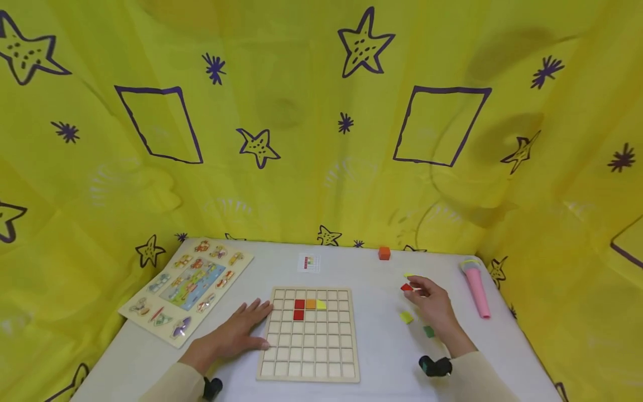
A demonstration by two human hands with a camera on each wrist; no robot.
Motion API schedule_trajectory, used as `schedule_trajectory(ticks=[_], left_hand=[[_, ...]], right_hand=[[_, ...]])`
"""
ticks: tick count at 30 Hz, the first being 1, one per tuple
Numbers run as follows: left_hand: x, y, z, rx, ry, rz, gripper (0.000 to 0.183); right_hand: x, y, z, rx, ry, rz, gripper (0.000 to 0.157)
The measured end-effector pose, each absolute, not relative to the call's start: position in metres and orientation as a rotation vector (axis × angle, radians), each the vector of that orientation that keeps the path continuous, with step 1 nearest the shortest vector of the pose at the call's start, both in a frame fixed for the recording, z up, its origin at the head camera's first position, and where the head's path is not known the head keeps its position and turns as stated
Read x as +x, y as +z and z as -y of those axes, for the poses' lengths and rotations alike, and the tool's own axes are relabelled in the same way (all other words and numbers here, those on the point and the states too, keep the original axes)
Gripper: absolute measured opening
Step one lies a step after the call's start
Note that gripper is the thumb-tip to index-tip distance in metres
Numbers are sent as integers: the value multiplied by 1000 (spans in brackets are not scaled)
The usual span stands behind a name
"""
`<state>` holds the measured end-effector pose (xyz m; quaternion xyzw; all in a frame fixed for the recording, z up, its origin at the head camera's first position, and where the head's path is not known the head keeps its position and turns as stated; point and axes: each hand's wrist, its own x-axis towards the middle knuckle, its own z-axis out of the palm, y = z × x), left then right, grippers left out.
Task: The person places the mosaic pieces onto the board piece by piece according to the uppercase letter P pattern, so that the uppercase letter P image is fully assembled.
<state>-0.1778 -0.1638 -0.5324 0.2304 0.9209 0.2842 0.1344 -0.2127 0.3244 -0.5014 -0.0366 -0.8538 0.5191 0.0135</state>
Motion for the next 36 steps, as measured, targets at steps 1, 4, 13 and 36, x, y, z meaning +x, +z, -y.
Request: schedule_trajectory(ticks=[1, 4, 13, 36], left_hand=[[-179, -532, 164, 667, 822, -2673, 97], [-182, -530, 165, 663, 822, -2677, 96], [-183, -528, 165, 657, 848, -2668, 96], [-178, -532, 164, 655, 854, -2668, 96]], right_hand=[[-212, -501, -334, -133, 1613, 2674, 53], [-212, -503, -357, -190, 1573, 2741, 56], [-220, -519, -396, -324, 1533, 2875, 58], [-220, -531, -384, -240, 1343, 2930, 53]])
